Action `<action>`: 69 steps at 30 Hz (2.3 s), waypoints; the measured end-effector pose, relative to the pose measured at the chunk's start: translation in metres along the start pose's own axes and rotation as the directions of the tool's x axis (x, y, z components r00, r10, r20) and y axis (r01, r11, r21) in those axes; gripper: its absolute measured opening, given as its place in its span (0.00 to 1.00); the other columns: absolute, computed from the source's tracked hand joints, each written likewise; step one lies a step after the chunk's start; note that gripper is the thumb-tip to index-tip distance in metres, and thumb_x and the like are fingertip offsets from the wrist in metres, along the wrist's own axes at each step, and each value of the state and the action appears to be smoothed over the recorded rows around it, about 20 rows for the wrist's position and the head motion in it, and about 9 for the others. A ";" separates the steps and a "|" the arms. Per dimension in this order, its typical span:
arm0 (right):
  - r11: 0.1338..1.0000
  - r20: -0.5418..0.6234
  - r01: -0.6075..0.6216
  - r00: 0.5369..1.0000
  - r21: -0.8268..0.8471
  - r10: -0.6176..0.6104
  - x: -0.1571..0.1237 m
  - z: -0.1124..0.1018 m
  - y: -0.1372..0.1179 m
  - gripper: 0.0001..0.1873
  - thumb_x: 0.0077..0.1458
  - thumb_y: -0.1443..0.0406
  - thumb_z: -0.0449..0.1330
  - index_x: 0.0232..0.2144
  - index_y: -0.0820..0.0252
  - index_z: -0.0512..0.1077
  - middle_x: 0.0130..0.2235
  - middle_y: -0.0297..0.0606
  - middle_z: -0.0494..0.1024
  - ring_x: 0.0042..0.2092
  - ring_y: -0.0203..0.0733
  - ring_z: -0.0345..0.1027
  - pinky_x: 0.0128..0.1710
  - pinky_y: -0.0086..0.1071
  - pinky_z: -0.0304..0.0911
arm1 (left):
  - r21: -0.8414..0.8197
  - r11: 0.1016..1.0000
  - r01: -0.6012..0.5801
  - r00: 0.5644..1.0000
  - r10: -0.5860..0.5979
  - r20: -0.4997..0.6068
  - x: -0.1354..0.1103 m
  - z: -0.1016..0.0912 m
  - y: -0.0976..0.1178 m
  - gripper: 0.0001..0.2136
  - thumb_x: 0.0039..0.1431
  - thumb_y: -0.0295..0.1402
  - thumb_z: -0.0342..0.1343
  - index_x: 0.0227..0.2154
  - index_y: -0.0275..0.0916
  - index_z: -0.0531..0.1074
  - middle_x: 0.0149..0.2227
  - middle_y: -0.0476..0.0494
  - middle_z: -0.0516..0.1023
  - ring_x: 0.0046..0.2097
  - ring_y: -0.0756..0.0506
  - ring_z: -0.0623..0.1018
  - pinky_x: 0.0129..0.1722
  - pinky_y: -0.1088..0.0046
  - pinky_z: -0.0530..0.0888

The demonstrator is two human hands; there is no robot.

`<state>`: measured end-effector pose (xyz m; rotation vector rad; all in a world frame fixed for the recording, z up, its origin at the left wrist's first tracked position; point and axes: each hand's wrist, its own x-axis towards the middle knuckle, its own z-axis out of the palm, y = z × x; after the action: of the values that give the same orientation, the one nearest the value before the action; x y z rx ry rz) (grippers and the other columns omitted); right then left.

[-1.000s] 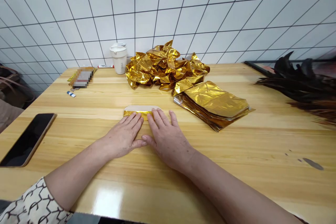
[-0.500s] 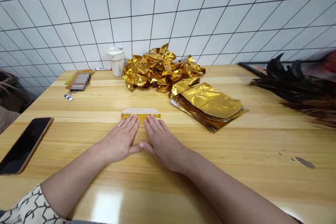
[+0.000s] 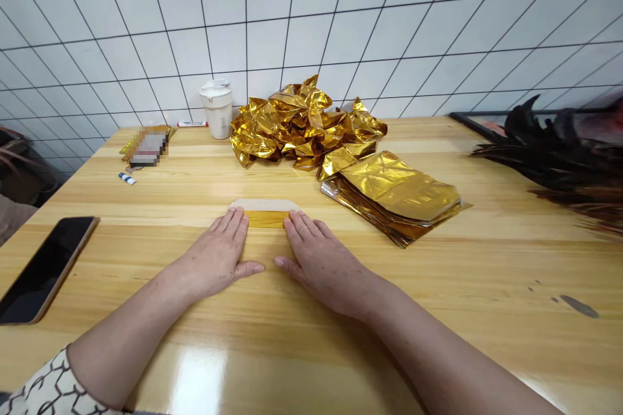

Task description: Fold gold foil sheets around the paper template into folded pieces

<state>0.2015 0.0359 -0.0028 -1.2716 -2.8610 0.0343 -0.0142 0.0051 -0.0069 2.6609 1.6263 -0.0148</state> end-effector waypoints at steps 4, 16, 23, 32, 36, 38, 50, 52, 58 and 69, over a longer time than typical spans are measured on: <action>1.000 0.028 -0.003 1.000 -0.025 0.004 0.000 -0.004 0.002 0.36 0.63 0.51 0.42 0.60 0.76 0.60 0.63 0.62 0.60 0.65 0.59 0.52 0.59 0.52 0.55 | 0.000 1.000 0.018 1.000 -0.018 -0.012 0.001 -0.002 0.001 0.37 0.64 0.55 0.37 0.61 0.24 0.57 0.64 0.24 0.56 0.66 0.36 0.56 0.62 0.59 0.61; 0.996 0.071 -0.018 0.997 -0.089 0.024 0.002 -0.015 0.005 0.33 0.63 0.54 0.46 0.59 0.77 0.62 0.62 0.62 0.61 0.63 0.59 0.55 0.59 0.52 0.56 | 0.067 0.998 0.017 0.993 -0.010 -0.115 0.006 0.001 0.001 0.33 0.65 0.52 0.40 0.57 0.24 0.64 0.61 0.24 0.63 0.64 0.35 0.62 0.61 0.57 0.62; 0.997 0.047 0.006 0.999 -0.076 -0.002 0.004 -0.015 0.007 0.31 0.62 0.55 0.46 0.59 0.73 0.63 0.62 0.59 0.63 0.63 0.57 0.55 0.59 0.52 0.56 | -0.069 0.987 -0.143 0.985 0.135 -0.109 0.014 0.007 0.005 0.33 0.66 0.53 0.38 0.63 0.32 0.54 0.67 0.31 0.51 0.68 0.39 0.52 0.64 0.59 0.56; 0.997 -0.118 0.067 0.991 0.044 -0.061 0.014 -0.013 -0.018 0.32 0.65 0.56 0.42 0.62 0.76 0.57 0.63 0.63 0.60 0.65 0.58 0.49 0.62 0.58 0.45 | -0.257 0.958 -0.129 0.991 0.117 -0.061 0.016 0.007 0.000 0.31 0.65 0.49 0.44 0.64 0.33 0.52 0.67 0.31 0.53 0.68 0.38 0.53 0.64 0.54 0.56; 0.968 -0.051 0.163 0.986 0.190 -0.156 0.023 -0.006 -0.036 0.38 0.64 0.51 0.45 0.64 0.75 0.50 0.65 0.60 0.55 0.67 0.56 0.44 0.63 0.54 0.47 | -0.282 0.944 -0.171 0.985 0.155 -0.080 0.016 0.008 -0.001 0.28 0.63 0.40 0.50 0.63 0.34 0.54 0.65 0.31 0.58 0.66 0.39 0.58 0.64 0.56 0.58; 0.968 -0.025 0.133 0.991 0.214 -0.130 0.025 -0.002 -0.036 0.39 0.63 0.50 0.45 0.64 0.78 0.49 0.66 0.62 0.53 0.67 0.57 0.43 0.63 0.54 0.48 | -0.278 0.947 -0.163 0.986 0.149 -0.069 0.016 0.008 -0.001 0.30 0.62 0.39 0.51 0.63 0.32 0.53 0.66 0.30 0.56 0.67 0.39 0.57 0.64 0.56 0.57; 0.992 -0.003 0.050 0.999 0.115 -0.050 0.020 -0.001 -0.013 0.36 0.65 0.52 0.40 0.62 0.78 0.57 0.65 0.62 0.56 0.66 0.57 0.47 0.62 0.54 0.50 | -0.184 0.978 -0.101 0.989 0.078 -0.129 0.007 -0.006 -0.037 0.18 0.64 0.36 0.47 0.52 0.33 0.70 0.57 0.35 0.71 0.60 0.42 0.69 0.59 0.63 0.67; 0.993 0.001 0.049 0.999 0.109 -0.050 0.020 -0.002 -0.013 0.36 0.65 0.53 0.40 0.61 0.78 0.57 0.65 0.62 0.56 0.66 0.57 0.47 0.62 0.53 0.50 | -0.181 0.977 -0.111 0.982 0.081 -0.170 0.007 -0.006 -0.044 0.16 0.63 0.33 0.46 0.49 0.35 0.73 0.55 0.38 0.74 0.58 0.43 0.71 0.58 0.63 0.69; 0.989 -0.067 0.074 0.996 0.127 -0.066 0.020 -0.001 -0.007 0.32 0.64 0.52 0.40 0.61 0.69 0.61 0.64 0.56 0.60 0.65 0.53 0.50 0.62 0.52 0.52 | -0.140 0.980 -0.140 0.960 0.099 -0.264 0.010 -0.005 -0.047 0.14 0.61 0.28 0.46 0.43 0.38 0.76 0.46 0.41 0.80 0.49 0.44 0.78 0.51 0.65 0.75; 0.979 -0.092 0.108 0.991 0.170 -0.093 0.022 -0.004 0.000 0.27 0.65 0.56 0.42 0.58 0.65 0.65 0.62 0.52 0.64 0.64 0.51 0.54 0.61 0.52 0.52 | -0.004 0.980 -0.201 0.920 0.187 -0.344 0.009 -0.010 -0.038 0.14 0.56 0.21 0.46 0.36 0.37 0.76 0.39 0.40 0.79 0.45 0.43 0.77 0.46 0.64 0.76</action>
<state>0.1870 0.0525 0.0011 -1.0694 -2.7750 0.2212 -0.0442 0.0309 0.0027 2.9057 1.4021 0.5071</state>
